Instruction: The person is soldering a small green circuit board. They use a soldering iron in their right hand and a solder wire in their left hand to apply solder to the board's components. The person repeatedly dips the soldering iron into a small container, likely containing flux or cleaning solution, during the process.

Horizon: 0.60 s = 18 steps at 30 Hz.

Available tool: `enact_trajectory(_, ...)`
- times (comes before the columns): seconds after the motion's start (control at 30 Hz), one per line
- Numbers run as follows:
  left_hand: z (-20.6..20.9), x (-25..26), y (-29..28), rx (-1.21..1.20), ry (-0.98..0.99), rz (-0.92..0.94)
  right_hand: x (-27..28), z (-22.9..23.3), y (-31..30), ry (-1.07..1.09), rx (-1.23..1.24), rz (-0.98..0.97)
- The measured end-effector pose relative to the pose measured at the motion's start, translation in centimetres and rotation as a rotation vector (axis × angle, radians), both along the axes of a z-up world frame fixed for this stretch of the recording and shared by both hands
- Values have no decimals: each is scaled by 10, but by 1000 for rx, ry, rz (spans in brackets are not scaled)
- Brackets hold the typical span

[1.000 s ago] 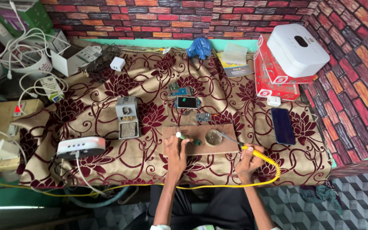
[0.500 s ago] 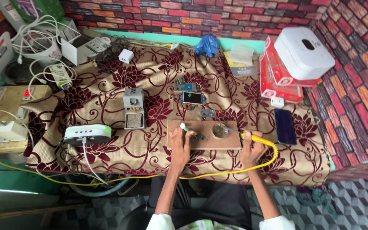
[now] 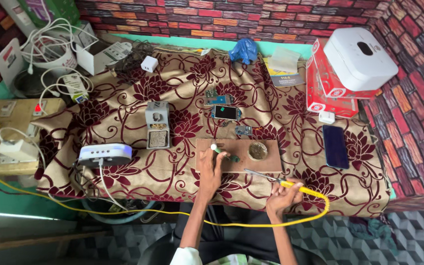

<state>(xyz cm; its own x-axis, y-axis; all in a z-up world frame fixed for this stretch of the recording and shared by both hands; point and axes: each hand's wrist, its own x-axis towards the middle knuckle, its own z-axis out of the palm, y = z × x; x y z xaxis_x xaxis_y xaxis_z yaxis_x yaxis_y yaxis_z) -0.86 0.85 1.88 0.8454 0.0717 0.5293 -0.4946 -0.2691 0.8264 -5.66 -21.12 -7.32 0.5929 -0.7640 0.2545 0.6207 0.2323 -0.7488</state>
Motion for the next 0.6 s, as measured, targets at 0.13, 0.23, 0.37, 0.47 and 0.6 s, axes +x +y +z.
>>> enact_trajectory(0.13,0,0,-5,-54,-13,-2,27,-6,-6,51,25,-48)
enact_trajectory(0.23,-1,0,-3,5,85,28,39,-12,0,90,75,-78)
enact_trajectory(0.37,0,2,-5,45,48,60,44,-12,5,45,75,-94)
enact_trajectory(0.47,-2,3,-4,53,48,56,41,-7,10,8,-17,-29)
enact_trajectory(0.6,-5,6,-5,-39,86,-8,32,0,16,14,-101,1)
